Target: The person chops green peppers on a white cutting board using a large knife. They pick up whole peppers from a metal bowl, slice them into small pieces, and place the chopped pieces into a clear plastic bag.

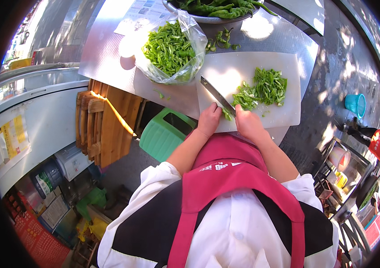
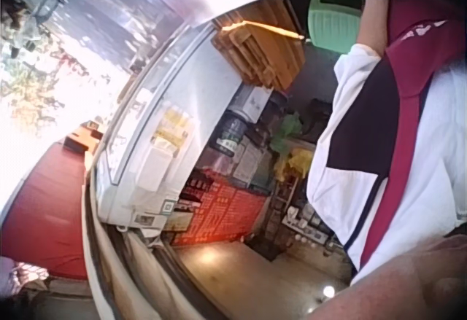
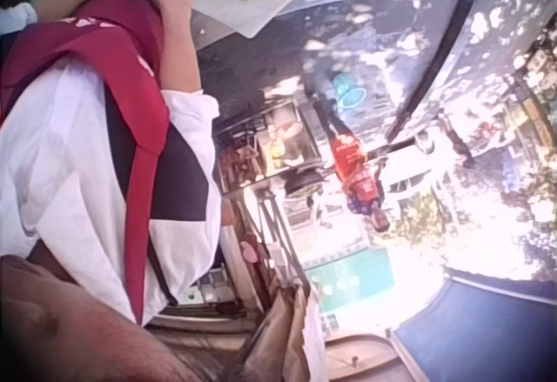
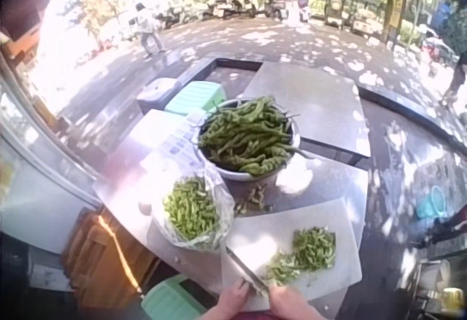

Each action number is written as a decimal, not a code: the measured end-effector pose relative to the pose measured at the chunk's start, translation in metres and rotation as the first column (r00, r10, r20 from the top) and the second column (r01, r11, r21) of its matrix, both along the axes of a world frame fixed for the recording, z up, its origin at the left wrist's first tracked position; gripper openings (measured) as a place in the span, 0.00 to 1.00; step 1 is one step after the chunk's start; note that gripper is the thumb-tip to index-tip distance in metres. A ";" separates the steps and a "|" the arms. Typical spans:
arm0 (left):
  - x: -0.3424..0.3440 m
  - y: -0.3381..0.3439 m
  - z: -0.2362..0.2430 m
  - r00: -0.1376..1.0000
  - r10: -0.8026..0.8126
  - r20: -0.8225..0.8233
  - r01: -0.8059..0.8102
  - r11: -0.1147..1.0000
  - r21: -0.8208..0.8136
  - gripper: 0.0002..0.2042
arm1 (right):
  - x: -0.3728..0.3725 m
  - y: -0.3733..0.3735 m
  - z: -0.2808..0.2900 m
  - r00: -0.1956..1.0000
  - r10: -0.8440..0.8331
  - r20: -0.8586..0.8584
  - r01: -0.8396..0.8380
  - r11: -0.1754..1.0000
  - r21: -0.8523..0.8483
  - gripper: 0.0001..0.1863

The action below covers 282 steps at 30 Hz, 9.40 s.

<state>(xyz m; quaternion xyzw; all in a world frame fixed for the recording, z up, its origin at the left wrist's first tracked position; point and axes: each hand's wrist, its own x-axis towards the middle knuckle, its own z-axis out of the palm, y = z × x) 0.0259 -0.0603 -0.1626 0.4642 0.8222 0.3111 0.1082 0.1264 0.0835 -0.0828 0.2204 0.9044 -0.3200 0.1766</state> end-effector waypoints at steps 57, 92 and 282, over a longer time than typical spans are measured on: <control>-0.003 -0.005 0.009 0.979 -0.198 -0.042 0.197 0.980 -0.015 0.07 | 0.006 -0.016 -0.049 0.988 0.013 -0.152 -0.003 0.998 0.065 0.13; -0.002 0.012 0.004 0.968 -0.227 -0.105 0.226 0.974 -0.026 0.07 | 0.009 -0.002 0.001 0.978 0.062 0.198 -0.084 0.991 0.108 0.18; -0.012 0.075 0.029 0.908 -0.377 -0.184 0.347 0.921 -0.178 0.23 | 0.057 -0.002 0.004 0.827 -0.549 -0.121 0.562 0.811 0.164 0.12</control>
